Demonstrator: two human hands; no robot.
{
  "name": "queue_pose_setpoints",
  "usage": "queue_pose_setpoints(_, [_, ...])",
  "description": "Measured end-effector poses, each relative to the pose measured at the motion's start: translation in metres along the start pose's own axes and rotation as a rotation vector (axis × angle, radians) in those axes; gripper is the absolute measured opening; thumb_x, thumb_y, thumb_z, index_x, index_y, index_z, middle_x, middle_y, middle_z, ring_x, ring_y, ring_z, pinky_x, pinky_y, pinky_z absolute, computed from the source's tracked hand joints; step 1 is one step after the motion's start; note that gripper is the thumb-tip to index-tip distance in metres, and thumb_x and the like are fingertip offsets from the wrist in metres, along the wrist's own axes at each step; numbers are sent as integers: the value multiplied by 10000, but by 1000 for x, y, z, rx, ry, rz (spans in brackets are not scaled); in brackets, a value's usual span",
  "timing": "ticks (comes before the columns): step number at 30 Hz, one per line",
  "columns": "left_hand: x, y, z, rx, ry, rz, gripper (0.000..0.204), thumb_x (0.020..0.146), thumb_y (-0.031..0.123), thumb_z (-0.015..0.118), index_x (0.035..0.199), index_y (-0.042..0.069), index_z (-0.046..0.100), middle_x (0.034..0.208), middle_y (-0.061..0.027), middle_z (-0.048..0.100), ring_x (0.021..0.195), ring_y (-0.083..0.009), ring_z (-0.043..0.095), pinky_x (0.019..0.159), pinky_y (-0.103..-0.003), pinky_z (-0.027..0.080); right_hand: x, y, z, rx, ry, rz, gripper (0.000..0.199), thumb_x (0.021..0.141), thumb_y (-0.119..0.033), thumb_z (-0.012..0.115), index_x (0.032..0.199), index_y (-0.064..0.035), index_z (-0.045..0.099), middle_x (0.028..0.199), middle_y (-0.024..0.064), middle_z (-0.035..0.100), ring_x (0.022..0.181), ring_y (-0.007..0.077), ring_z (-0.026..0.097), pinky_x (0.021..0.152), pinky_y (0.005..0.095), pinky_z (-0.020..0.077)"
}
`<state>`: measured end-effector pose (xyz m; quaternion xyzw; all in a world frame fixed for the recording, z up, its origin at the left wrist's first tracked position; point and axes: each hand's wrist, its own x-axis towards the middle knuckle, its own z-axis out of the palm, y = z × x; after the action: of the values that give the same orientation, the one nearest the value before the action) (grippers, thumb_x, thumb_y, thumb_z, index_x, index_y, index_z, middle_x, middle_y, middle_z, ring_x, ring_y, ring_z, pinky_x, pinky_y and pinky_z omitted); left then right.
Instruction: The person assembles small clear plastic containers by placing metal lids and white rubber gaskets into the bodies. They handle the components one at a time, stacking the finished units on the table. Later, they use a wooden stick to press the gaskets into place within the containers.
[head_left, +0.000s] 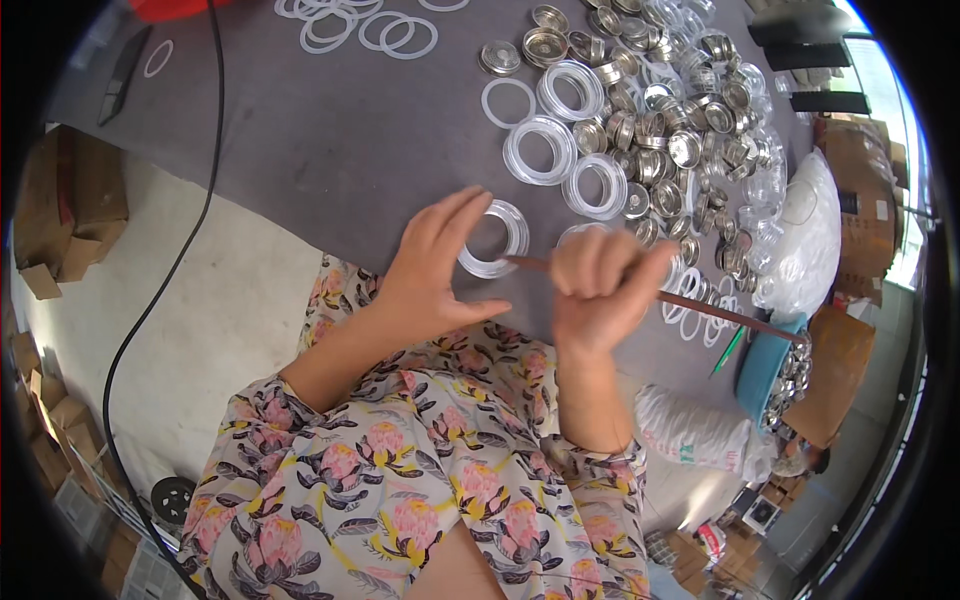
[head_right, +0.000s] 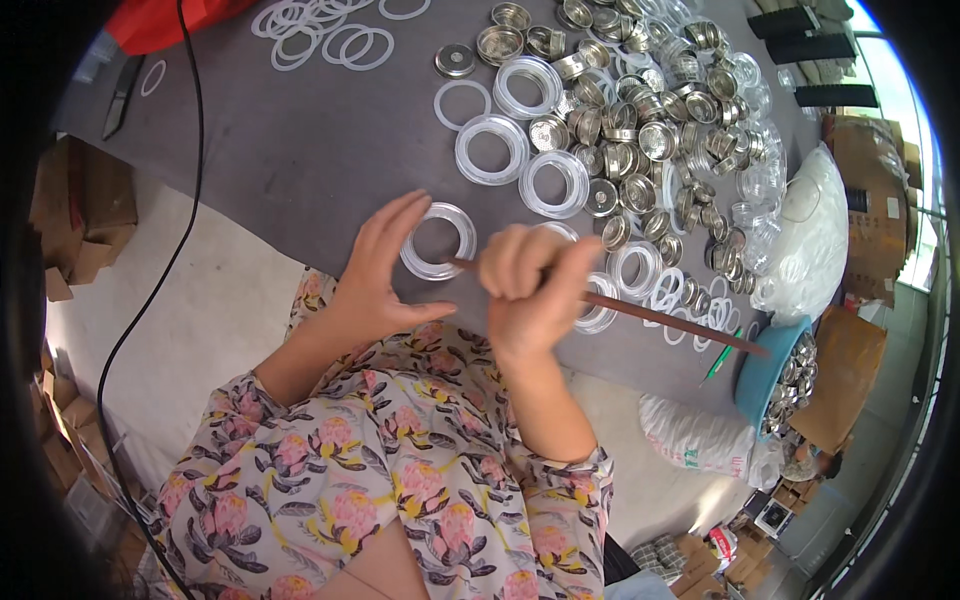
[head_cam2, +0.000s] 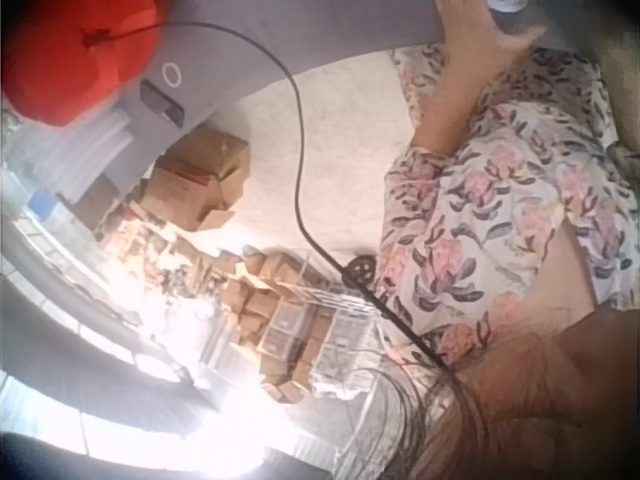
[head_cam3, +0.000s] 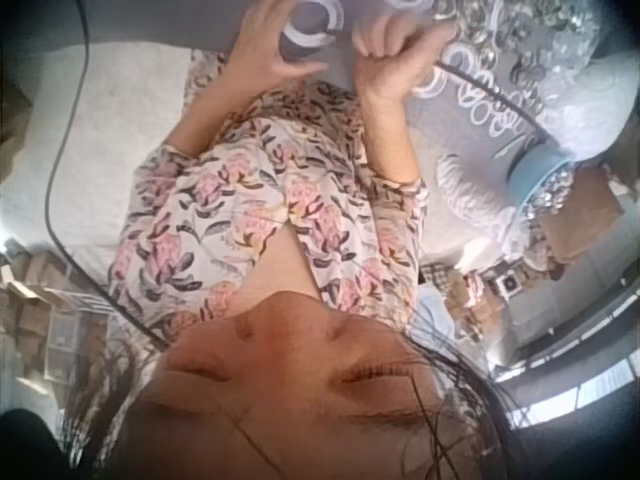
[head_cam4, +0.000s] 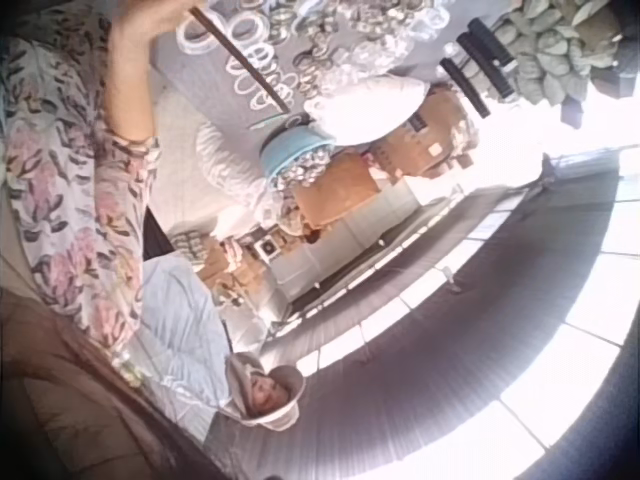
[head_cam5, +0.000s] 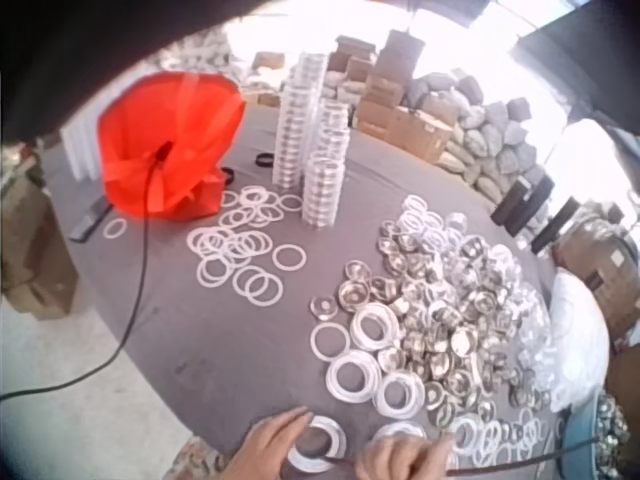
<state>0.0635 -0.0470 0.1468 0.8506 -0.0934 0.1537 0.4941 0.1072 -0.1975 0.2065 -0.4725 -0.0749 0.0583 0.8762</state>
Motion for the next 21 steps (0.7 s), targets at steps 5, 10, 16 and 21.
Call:
queue_pose_setpoints(5, [-1,-6,7,74,-55,15,811,622,257,778,1307,28,409,1226,-140,486,1138,-288,460,975,-433,328,0,27,3,69,-64,89,574,1002,-416,280,526,-98,312,466,1,293,423,107,225,422,268,204])
queue_pose_setpoints(10, [1,-3,5,74,-82,-1,754,630,254,773,1266,33,432,1206,-130,492,1127,-288,466,970,-433,328,26,36,15,-94,-34,-107,598,1006,-415,243,485,-121,260,434,-5,262,409,122,191,429,282,192])
queue_pose_setpoints(16, [0,-3,6,90,-55,-19,760,599,247,794,1247,36,459,1196,-126,512,1110,-285,491,960,-429,334,6,1,0,-335,-149,11,573,1011,-347,295,497,-95,291,444,-4,284,410,109,261,412,268,193])
queue_pose_setpoints(21, [3,-3,7,110,-69,-7,756,620,282,775,1260,53,443,1205,-122,491,1109,-283,472,960,-431,329,0,23,3,121,1,111,575,1011,-367,284,500,-104,280,456,-11,272,409,106,209,406,273,181])
